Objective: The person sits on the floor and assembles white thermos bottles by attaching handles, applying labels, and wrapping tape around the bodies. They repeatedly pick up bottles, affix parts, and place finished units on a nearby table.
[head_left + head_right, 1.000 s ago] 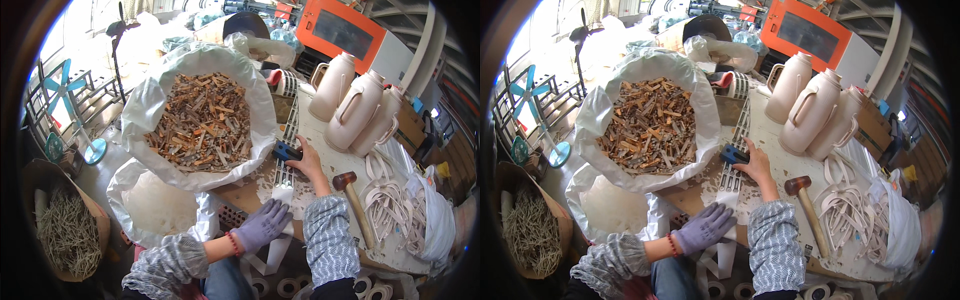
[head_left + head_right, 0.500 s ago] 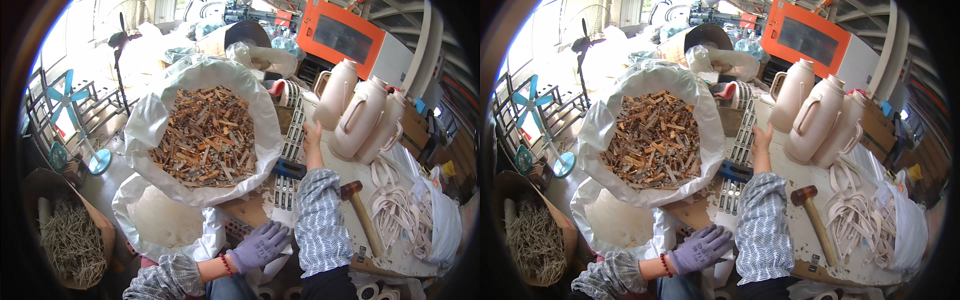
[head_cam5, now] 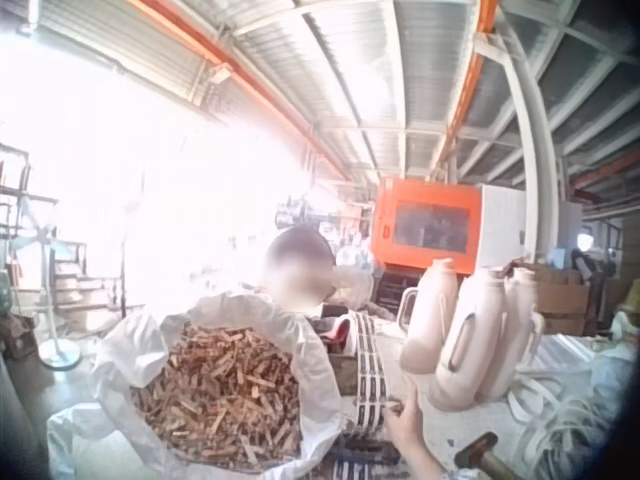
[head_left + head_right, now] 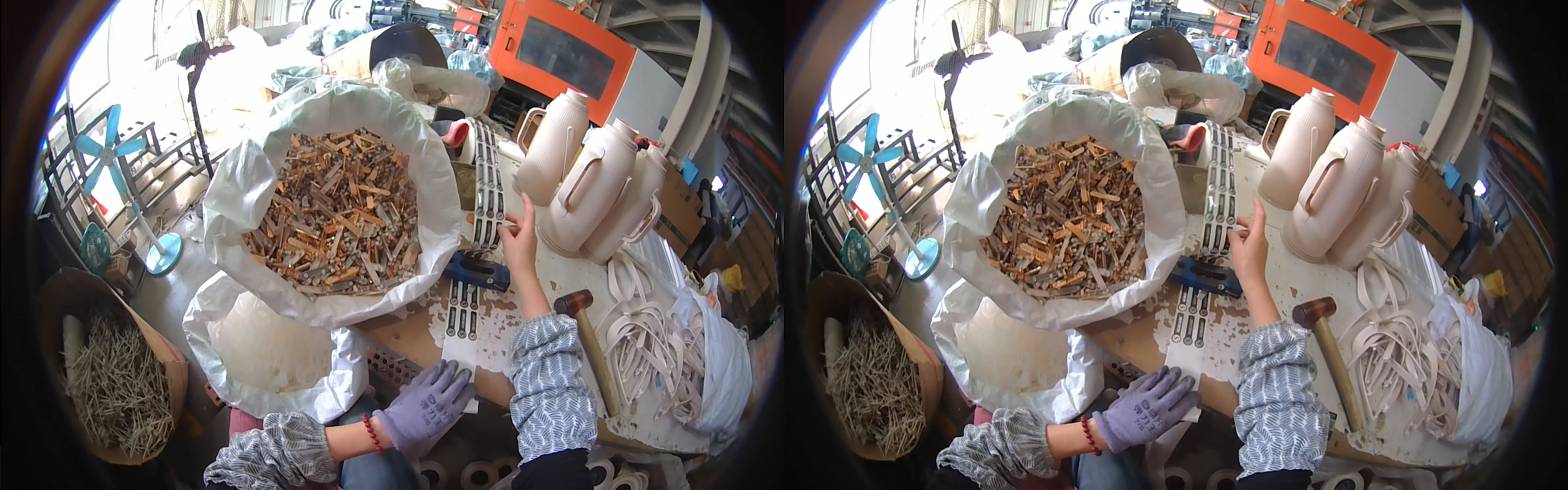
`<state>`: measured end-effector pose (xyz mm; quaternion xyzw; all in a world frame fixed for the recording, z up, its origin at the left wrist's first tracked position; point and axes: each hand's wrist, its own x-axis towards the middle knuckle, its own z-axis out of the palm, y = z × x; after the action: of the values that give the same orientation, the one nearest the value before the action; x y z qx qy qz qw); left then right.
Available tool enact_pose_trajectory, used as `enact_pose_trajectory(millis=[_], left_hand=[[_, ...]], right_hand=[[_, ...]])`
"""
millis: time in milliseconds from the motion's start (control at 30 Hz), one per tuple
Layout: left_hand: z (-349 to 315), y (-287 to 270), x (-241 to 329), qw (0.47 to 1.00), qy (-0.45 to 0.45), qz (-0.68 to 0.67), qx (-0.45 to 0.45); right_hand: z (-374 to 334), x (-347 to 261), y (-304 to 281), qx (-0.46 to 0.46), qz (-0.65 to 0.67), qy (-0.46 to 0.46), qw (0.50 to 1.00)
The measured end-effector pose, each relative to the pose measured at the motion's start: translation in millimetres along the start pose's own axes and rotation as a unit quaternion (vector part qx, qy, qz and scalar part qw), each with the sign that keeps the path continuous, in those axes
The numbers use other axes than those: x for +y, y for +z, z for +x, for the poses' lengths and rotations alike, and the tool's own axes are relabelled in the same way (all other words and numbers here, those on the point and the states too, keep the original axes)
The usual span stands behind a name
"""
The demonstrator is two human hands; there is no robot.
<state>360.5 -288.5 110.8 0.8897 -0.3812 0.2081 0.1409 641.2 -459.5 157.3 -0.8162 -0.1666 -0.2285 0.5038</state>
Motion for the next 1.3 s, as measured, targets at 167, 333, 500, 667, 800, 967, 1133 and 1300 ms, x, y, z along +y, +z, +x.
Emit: enact_pose_trajectory(millis=[167, 333, 500, 667, 800, 967, 1133, 1300], left_hand=[[-33.1, 1.3, 29.9, 0.998, -0.002, -0.068, 0.006], [-63.3, 18.6, 48.6, 0.999, -0.027, -0.034, 0.017], [-62.1, 38.9, 64.1, 0.998, -0.044, -0.036, -0.009], [-72.2, 32.5, 58.1, 0.987, -0.067, -0.092, 0.113], [-136.2, -10.7, 25.5, 0.976, -0.118, -0.076, 0.169], [-356.7, -57.6, -10.3, 0.909, -0.324, 0.054, 0.256], [-686.3, -55.2, 124.8, 0.491, -0.823, 0.127, 0.255], [-800.6, 9.4, 397.3, 0.213, -0.968, -0.089, -0.097]], right_hand=[[-69.1, -12.7, -13.0, -0.163, -0.122, -0.018, 0.979], [-104.5, -0.2, -25.6, -0.238, -0.062, -0.039, 0.969], [-93.2, 37.9, -34.5, -0.241, -0.103, -0.098, 0.96], [-39.2, 37.5, -42.3, -0.128, -0.17, -0.197, 0.957], [-7.5, -3.6, -33.1, 0.046, -0.119, -0.304, 0.944], [-85.7, -79.5, -18.1, 0.056, -0.046, -0.315, 0.946], [-177.2, -138.5, 46.2, -0.084, -0.003, -0.359, 0.929], [-219.7, -158.2, 100.9, -0.264, 0.035, -0.133, 0.955]])
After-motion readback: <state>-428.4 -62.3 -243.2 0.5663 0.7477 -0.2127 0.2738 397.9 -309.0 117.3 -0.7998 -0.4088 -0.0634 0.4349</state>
